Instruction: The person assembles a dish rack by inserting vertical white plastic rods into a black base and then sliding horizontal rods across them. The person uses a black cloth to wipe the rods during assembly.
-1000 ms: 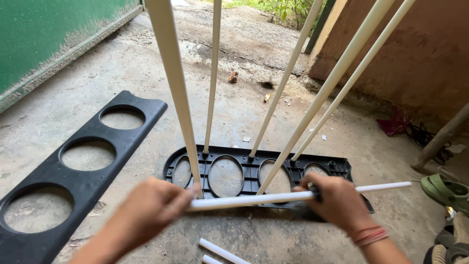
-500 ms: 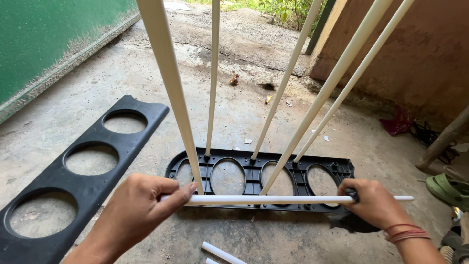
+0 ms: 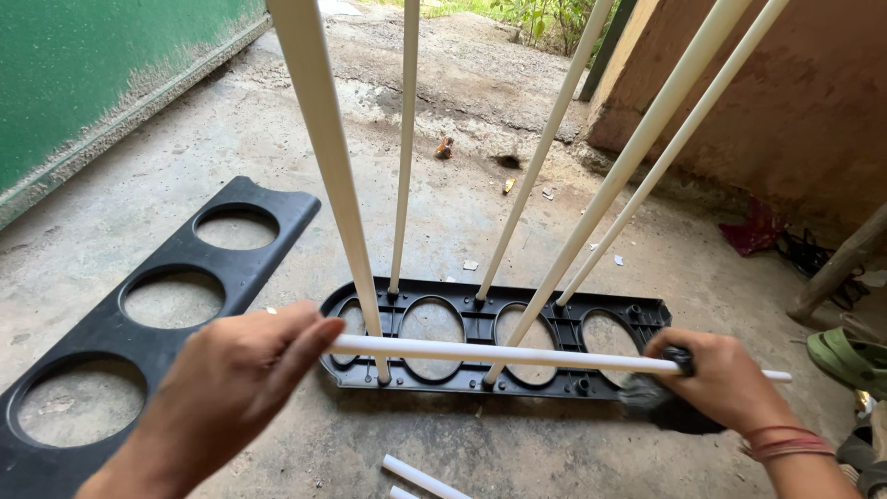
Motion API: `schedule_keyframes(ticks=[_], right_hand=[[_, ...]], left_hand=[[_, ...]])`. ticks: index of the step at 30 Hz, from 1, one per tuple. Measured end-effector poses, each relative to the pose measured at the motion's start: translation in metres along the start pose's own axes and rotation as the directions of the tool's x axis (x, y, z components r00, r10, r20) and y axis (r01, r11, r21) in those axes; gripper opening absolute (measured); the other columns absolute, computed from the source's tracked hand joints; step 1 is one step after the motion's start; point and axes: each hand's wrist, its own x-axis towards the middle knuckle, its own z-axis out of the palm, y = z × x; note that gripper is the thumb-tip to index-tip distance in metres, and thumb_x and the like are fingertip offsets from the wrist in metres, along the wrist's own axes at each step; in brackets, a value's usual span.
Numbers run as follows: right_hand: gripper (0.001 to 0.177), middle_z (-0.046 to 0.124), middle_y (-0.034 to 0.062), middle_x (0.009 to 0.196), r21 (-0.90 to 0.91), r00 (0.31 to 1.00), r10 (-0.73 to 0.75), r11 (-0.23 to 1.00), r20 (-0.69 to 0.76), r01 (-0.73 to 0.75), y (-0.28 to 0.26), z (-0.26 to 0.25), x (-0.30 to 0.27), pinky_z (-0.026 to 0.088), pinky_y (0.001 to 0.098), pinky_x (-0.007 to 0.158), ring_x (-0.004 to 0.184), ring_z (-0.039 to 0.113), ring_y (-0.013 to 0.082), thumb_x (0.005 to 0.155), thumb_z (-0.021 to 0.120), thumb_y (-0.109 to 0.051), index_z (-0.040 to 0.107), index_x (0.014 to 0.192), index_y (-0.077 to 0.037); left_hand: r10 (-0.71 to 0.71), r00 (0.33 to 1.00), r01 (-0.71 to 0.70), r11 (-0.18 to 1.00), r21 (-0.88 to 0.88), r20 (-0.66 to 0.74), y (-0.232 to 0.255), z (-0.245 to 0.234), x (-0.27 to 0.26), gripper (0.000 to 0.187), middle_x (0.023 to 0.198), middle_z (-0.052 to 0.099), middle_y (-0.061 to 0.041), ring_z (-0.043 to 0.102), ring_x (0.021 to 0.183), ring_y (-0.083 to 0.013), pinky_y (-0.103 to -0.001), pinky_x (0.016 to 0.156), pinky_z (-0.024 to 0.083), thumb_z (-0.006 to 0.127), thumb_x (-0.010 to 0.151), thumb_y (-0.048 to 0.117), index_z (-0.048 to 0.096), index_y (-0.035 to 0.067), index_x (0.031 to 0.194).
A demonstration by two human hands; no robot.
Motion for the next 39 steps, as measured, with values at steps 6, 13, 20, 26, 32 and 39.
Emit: schedule_keyframes(ticks=[6,13,20,26,32,39], right_hand=[[0.017,0.081,0.0023,0.078,0.018,0.997,0.023,1.0,-0.078,-0.022,0.01,0.001,-0.004,0.061,0.0367,0.068,0.073,0.072,0.0176,0.079,0.087,-0.023,0.08,0.095,-0.022],[0.019,0.081,0.0034,0.077,0.026,0.99,0.038,0.999,-0.134,-0.035,0.02,-0.006,-0.005,0.06,0.0364,0.068,0.071,0.075,0.0182,0.079,0.087,-0.021,0.08,0.097,-0.025],[0.018,0.079,0.004,0.073,0.028,0.971,0.024,0.999,-0.238,-0.018,0.023,-0.007,-0.012,0.058,0.0346,0.056,0.062,0.069,0.0171,0.078,0.086,-0.018,0.082,0.094,-0.024],[0.025,0.071,0.0006,0.058,-0.031,0.951,-0.171,0.985,-0.259,0.169,-0.034,-0.003,-0.031,0.046,0.0297,0.04,0.038,0.059,0.0124,0.091,0.073,-0.045,0.078,0.095,-0.02],[0.026,0.067,0.0009,0.059,-0.135,0.562,-0.54,0.786,-0.627,0.604,-0.09,0.003,-0.056,0.047,0.0265,0.044,0.047,0.056,0.0074,0.092,0.071,-0.032,0.072,0.078,-0.011],[0.028,0.069,0.0036,0.057,-0.146,0.652,-0.569,0.798,-0.501,0.585,-0.074,0.006,-0.023,0.047,0.0274,0.039,0.041,0.059,0.0114,0.092,0.074,-0.033,0.076,0.08,-0.008]], left_hand=[[-0.01,0.994,0.005,0.999,-0.05,-0.112,-0.004,-0.009,-0.002,0.035,0.045,0.057,-0.003,0.044,0.034,-0.0152,-0.035,0.033,0.036,0.06,0.095,0.04,0.071,0.01,0.081],[0.01,0.991,-0.014,0.999,-0.029,-0.136,-0.002,-0.017,-0.001,0.022,0.063,0.069,-0.001,0.053,0.04,-0.0099,-0.03,0.036,0.04,0.075,0.085,0.027,0.078,0.011,0.099],[0.133,0.967,-0.143,0.989,-0.032,-0.219,-0.014,-0.012,-0.002,0.023,0.089,0.078,0.0,0.06,0.049,-0.0078,-0.024,0.04,0.046,0.077,0.083,0.017,0.081,0.013,0.105],[0.352,0.921,-0.384,0.894,-0.23,-0.165,-0.009,0.007,-0.005,0.018,0.09,0.08,-0.001,0.071,0.063,-0.0034,-0.018,0.048,0.054,0.075,0.086,0.019,0.079,0.013,0.103],[0.224,0.974,-0.207,0.924,-0.321,0.017,0.032,0.065,-0.013,0.019,0.078,0.079,-0.001,0.073,0.055,-0.0069,-0.023,0.044,0.057,0.076,0.091,0.027,0.08,0.012,0.102],[0.283,0.955,-0.281,0.959,0.039,-0.089,0.051,0.073,-0.001,0.027,0.068,0.073,-0.006,0.07,0.051,-0.014,-0.03,0.043,0.059,0.072,0.09,0.034,0.073,0.007,0.089]])
